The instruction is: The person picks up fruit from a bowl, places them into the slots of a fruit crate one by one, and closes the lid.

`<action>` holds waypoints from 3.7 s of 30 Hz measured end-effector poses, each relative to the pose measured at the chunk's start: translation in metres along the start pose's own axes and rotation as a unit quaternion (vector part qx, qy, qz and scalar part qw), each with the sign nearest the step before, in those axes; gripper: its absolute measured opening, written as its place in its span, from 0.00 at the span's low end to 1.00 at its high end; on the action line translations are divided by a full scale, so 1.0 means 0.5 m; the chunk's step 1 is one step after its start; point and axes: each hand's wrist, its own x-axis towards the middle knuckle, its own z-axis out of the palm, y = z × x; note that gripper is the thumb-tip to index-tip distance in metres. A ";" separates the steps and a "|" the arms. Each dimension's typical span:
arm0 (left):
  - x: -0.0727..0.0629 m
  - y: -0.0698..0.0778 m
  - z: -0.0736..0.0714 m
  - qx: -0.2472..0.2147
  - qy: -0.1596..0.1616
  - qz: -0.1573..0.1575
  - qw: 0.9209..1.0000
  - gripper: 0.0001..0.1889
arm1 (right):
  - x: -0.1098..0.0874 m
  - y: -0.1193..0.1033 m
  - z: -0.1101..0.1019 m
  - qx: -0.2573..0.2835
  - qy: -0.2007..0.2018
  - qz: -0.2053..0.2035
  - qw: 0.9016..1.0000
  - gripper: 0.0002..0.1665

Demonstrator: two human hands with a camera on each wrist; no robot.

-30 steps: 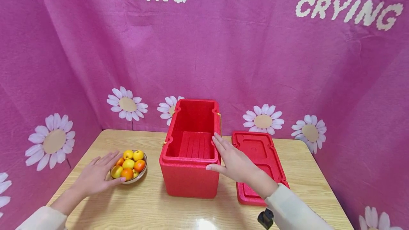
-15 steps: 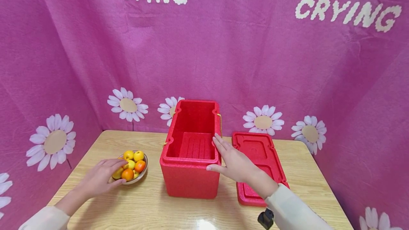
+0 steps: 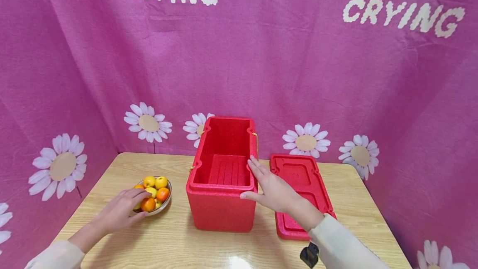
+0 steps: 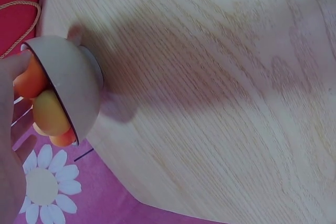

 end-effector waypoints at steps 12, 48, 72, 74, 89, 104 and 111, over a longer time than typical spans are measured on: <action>0.009 0.008 0.008 -0.003 -0.006 0.006 1.000 0.20 | 0.000 0.004 0.004 0.022 0.004 0.005 1.000 0.57; 0.075 -0.020 -0.058 -0.264 -0.143 -0.089 0.950 0.14 | 0.001 0.007 0.004 0.038 0.021 0.007 0.999 0.56; 0.205 -0.027 -0.137 -0.364 -0.202 -0.149 0.897 0.18 | -0.002 0.013 0.010 0.050 0.031 -0.001 0.998 0.55; 0.221 -0.025 -0.144 -0.365 -0.205 -0.146 0.896 0.18 | -0.002 0.013 0.010 0.049 0.032 -0.001 0.998 0.55; 0.328 0.005 -0.212 -0.357 -0.275 -0.125 0.884 0.18 | 0.002 0.015 0.012 0.052 0.033 -0.001 0.998 0.55; 0.433 0.055 -0.253 -0.322 -0.272 -0.118 0.899 0.18 | 0.000 0.013 0.012 0.056 0.035 0.003 0.998 0.55; 0.481 0.091 -0.273 -0.307 -0.307 -0.093 0.896 0.17 | -0.002 0.015 0.013 0.065 0.030 0.007 0.997 0.55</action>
